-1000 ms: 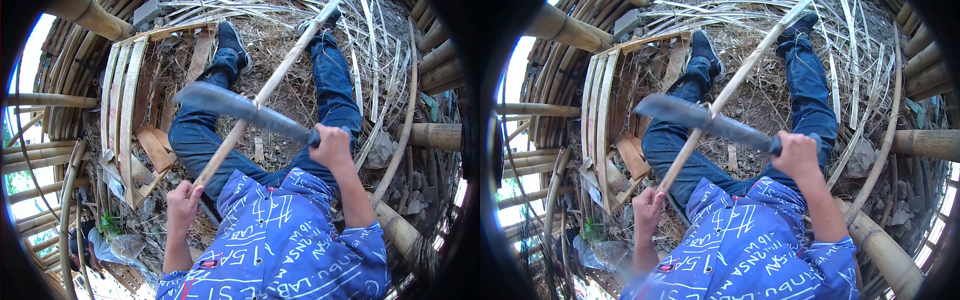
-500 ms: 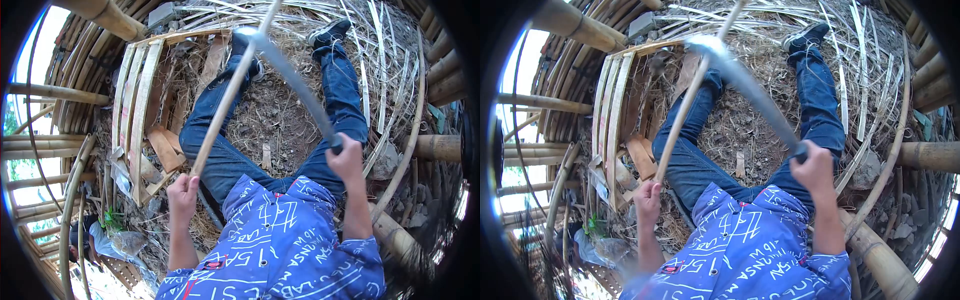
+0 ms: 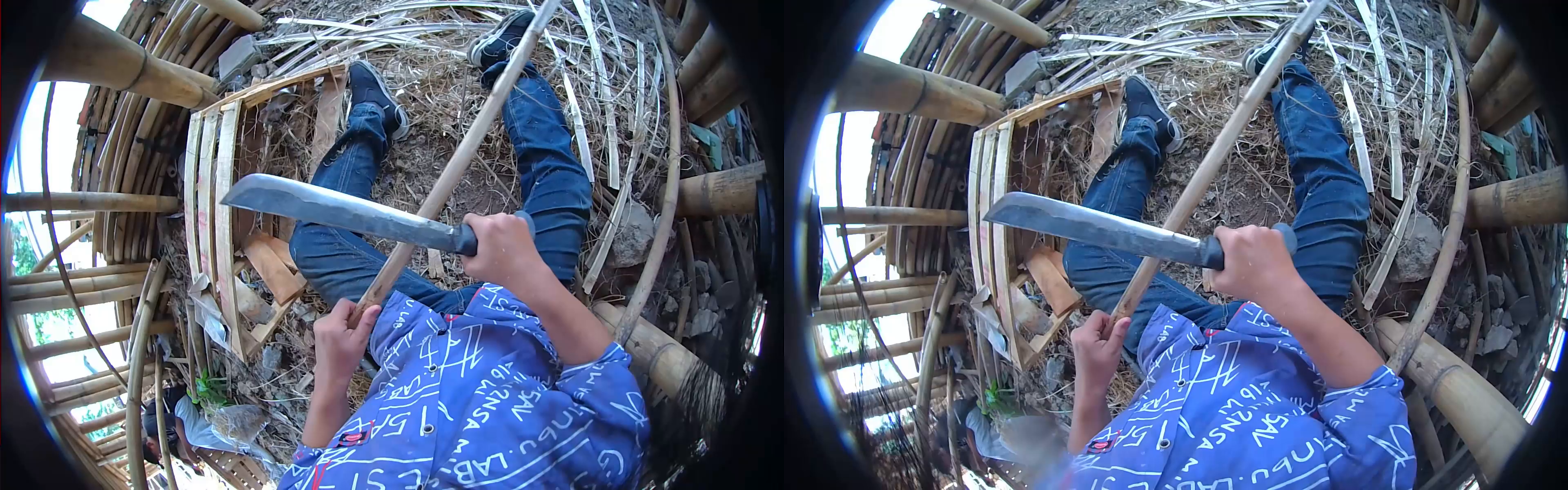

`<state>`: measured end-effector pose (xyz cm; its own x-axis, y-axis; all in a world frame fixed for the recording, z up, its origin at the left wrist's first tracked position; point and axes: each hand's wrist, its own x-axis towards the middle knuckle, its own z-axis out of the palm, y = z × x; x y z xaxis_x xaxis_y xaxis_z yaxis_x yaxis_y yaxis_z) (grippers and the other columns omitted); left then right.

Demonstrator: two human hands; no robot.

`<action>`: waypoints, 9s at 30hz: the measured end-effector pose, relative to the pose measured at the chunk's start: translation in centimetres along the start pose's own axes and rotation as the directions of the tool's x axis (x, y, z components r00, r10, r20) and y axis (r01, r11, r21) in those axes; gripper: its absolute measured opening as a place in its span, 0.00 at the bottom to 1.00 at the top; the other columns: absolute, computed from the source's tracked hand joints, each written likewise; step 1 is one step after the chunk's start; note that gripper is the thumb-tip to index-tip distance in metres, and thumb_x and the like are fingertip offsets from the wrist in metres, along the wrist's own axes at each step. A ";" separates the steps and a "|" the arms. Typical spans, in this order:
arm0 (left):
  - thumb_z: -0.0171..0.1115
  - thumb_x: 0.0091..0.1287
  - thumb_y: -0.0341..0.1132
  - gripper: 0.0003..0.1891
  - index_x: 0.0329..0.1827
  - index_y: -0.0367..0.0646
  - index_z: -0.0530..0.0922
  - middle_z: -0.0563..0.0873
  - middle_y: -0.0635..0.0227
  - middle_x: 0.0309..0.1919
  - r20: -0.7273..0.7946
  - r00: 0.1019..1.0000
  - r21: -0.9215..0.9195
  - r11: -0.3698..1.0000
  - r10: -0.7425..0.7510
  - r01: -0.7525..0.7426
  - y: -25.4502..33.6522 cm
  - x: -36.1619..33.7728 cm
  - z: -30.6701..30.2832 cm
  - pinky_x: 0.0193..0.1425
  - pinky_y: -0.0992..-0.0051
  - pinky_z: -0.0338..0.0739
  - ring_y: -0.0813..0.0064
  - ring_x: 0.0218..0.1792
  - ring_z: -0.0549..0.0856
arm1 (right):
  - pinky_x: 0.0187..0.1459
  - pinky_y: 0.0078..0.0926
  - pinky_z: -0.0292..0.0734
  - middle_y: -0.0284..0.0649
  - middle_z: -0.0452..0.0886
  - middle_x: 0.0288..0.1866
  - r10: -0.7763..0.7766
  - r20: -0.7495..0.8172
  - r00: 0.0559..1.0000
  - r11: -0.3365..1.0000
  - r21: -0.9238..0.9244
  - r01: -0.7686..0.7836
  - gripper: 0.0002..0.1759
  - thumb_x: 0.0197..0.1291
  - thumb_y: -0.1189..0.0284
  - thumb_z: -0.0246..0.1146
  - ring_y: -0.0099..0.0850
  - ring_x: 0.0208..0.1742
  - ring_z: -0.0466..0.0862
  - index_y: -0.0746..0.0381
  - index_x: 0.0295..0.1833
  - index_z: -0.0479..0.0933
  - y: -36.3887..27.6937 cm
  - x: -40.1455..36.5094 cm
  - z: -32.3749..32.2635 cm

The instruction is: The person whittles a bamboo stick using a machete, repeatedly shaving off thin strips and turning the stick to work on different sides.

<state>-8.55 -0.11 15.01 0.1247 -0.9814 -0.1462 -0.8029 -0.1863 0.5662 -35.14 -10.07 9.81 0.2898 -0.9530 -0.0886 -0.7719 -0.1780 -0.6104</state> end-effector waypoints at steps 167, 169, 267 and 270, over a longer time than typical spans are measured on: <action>0.55 0.74 0.32 0.07 0.41 0.36 0.71 0.77 0.45 0.22 0.613 0.768 -0.048 0.962 -0.183 0.268 -2.4 -0.5 -1.4 0.31 0.56 0.71 0.40 0.28 0.80 | 0.42 0.49 0.81 0.53 0.85 0.30 0.256 0.403 0.879 0.967 -0.121 -0.226 0.12 0.43 0.69 0.65 0.53 0.36 0.86 0.62 0.34 0.83 1.6 -0.2 3.5; 0.55 0.74 0.32 0.07 0.42 0.37 0.71 0.77 0.44 0.23 0.636 0.738 -0.026 0.949 -0.227 0.314 -2.4 -0.4 -1.7 0.32 0.55 0.71 0.40 0.29 0.80 | 0.41 0.49 0.81 0.52 0.84 0.28 0.237 0.353 0.905 0.971 -0.110 -0.211 0.10 0.42 0.68 0.65 0.54 0.35 0.86 0.61 0.31 0.82 2.0 -0.1 3.4; 0.49 0.80 0.38 0.10 0.43 0.42 0.72 0.67 0.82 0.24 0.850 0.494 -0.314 0.577 -0.183 0.754 -6.8 -1.9 0.6 0.27 0.82 0.61 0.88 0.25 0.65 | 0.44 0.48 0.82 0.54 0.85 0.31 0.040 0.586 0.809 0.996 0.037 -0.077 0.14 0.41 0.66 0.65 0.54 0.37 0.86 0.61 0.35 0.84 -1.9 -1.3 7.0; 0.49 0.80 0.36 0.09 0.41 0.43 0.71 0.66 0.82 0.24 0.842 0.484 -0.322 0.496 -0.239 0.806 -6.8 -2.4 -0.1 0.24 0.82 0.59 0.88 0.23 0.63 | 0.45 0.45 0.84 0.55 0.86 0.33 0.124 0.584 0.802 0.992 -0.081 -0.094 0.14 0.41 0.68 0.66 0.51 0.38 0.88 0.66 0.34 0.84 -0.7 0.2 5.6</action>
<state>-3.39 3.48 11.58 -0.2385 -0.3906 -0.8891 -0.1102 -0.8987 0.4244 -31.36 -8.71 5.85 0.4672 -0.6434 -0.6065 -0.8391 -0.1065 -0.5334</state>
